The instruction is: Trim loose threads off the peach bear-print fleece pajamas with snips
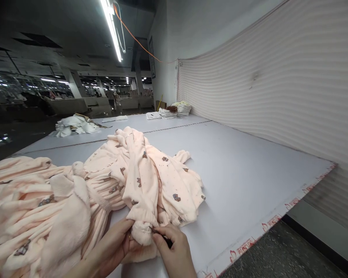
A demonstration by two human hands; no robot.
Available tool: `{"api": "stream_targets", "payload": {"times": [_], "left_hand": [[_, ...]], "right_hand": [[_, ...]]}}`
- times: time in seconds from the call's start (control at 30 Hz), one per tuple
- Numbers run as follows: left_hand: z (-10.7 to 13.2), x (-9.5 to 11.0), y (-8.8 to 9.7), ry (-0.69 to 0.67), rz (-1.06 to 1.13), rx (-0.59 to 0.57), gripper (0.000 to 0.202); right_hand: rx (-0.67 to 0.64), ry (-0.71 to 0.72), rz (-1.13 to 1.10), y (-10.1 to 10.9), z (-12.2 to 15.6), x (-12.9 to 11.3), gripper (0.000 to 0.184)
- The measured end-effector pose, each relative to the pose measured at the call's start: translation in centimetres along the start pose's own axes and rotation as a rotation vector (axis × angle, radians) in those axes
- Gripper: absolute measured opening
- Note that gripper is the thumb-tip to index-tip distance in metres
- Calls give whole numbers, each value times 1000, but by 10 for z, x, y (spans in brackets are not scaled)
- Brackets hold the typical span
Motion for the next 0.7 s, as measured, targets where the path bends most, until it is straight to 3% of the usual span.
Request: {"api": "stream_targets", "payload": {"times": [0.2,0.4,0.5,0.6,0.7], "left_hand": [[-4,-1,1,68,-36,36,32],[-7,-7,0,123,-8,65,35],[-10,-9,0,106,3,42,32],[-15,4,25,-2,45,111,27],[-20,22,72,-73,25,199,25]], "right_hand": [[47,86,188,1,8,-3,23],[28,-57,-116,-8,1,3,19],[48,-49,-117,-16,-2,-3,14],[30,-164,-226,-20,-1,10,27],[60,-268,-187,-10,5,39,32]]}}
Point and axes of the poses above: each hand's wrist, its own z-axis away from the middle knuckle, its own y-axis out of the back of the hand, x = y × z, the point moved 6 cm from there along -z, towards the middle knuckle, and after that the axes turned 13 degrees about z, right-handed, at the moved point
